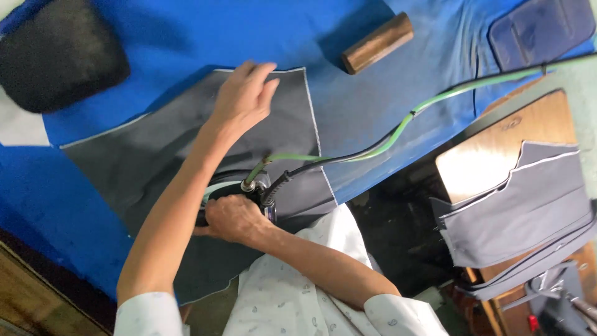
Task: The person irons a gray garment on a blue-covered table using a steam iron and a wooden pressing block. They smooth the fabric, press seams, and adjust the garment's position while ironing.
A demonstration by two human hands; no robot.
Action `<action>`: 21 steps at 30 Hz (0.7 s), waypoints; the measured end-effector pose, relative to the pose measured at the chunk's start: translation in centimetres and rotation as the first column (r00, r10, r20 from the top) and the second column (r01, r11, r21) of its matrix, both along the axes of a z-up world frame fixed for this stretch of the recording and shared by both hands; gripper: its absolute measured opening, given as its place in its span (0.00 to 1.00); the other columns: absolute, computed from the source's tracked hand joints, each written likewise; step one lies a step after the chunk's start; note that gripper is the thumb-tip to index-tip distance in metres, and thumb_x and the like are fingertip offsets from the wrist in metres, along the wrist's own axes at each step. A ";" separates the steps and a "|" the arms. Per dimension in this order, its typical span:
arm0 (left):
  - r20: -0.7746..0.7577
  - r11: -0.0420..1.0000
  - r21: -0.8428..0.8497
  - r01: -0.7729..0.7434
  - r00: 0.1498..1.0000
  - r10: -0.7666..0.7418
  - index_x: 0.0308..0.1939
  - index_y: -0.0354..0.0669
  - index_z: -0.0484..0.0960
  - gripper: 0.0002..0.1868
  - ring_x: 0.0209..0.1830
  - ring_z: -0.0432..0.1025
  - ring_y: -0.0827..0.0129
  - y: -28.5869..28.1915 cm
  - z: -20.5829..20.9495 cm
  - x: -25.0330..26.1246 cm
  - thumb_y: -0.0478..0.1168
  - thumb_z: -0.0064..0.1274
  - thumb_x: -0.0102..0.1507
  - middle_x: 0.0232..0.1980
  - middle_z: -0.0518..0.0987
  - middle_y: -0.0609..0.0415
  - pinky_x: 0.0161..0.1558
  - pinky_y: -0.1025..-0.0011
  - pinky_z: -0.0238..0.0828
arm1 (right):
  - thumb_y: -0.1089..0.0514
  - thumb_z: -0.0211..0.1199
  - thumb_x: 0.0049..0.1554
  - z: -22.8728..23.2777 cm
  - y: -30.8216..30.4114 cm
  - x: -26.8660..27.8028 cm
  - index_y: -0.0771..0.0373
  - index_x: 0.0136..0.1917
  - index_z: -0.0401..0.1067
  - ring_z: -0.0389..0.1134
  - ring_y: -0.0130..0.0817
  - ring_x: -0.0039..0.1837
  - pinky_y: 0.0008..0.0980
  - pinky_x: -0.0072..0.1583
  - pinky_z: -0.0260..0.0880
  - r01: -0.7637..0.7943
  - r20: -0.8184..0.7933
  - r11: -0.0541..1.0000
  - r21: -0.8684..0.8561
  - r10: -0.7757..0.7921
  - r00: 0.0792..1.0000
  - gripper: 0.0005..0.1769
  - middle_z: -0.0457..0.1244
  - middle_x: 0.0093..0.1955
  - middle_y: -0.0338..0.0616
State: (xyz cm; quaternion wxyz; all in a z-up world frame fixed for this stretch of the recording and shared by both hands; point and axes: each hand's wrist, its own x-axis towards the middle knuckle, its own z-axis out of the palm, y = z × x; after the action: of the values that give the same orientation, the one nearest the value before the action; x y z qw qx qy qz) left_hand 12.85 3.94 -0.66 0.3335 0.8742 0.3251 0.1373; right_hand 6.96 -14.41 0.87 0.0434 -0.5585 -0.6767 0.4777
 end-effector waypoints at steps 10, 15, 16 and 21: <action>-0.370 0.897 0.301 0.323 0.907 -0.202 0.73 0.40 0.59 0.43 0.58 0.68 0.46 -1.5 -11.2 23.6 0.66 0.58 0.69 0.65 0.67 0.39 0.53 0.52 0.67 | 0.41 0.49 0.54 1.7 1.5 6.7 0.57 0.48 0.71 0.70 0.54 0.53 0.49 0.50 0.70 0.204 -0.121 0.865 -0.458 -0.288 0.950 0.21 0.68 0.50 0.50; -0.420 0.886 0.382 0.262 0.904 -0.086 0.77 0.38 0.51 0.64 0.73 0.62 0.46 -2.9 -17.2 29.2 0.72 0.75 0.61 0.75 0.54 0.33 0.69 0.59 0.65 | 0.40 0.49 0.52 3.1 2.5 8.5 0.57 0.55 0.71 0.69 0.54 0.58 0.47 0.54 0.69 0.218 -0.144 0.778 -0.589 -0.366 0.919 0.25 0.66 0.56 0.52; -0.422 0.888 0.382 0.255 0.903 -0.078 0.77 0.38 0.51 0.64 0.73 0.62 0.46 -3.1 -15.5 28.7 0.72 0.75 0.61 0.75 0.54 0.33 0.69 0.59 0.65 | 0.40 0.50 0.52 3.4 2.8 8.6 0.58 0.56 0.71 0.68 0.55 0.59 0.47 0.55 0.69 0.213 -0.147 0.763 -0.610 -0.373 0.916 0.27 0.66 0.58 0.52; -0.464 0.910 0.303 0.283 0.878 -0.119 0.77 0.46 0.55 0.45 0.58 0.69 0.47 -1.4 -8.9 24.1 0.48 0.67 0.64 0.73 0.64 0.43 0.46 0.52 0.73 | 0.39 0.50 0.51 5.6 3.7 7.7 0.58 0.63 0.70 0.67 0.55 0.64 0.46 0.60 0.68 0.161 -0.157 0.693 -0.702 -0.372 0.915 0.33 0.64 0.65 0.53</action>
State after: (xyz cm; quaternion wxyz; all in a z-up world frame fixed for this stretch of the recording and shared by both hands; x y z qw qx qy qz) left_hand 36.90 2.50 -9.60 0.0980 0.9581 0.2661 -0.0400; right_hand 14.63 -10.69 6.43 0.0047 -0.5530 -0.3533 0.7545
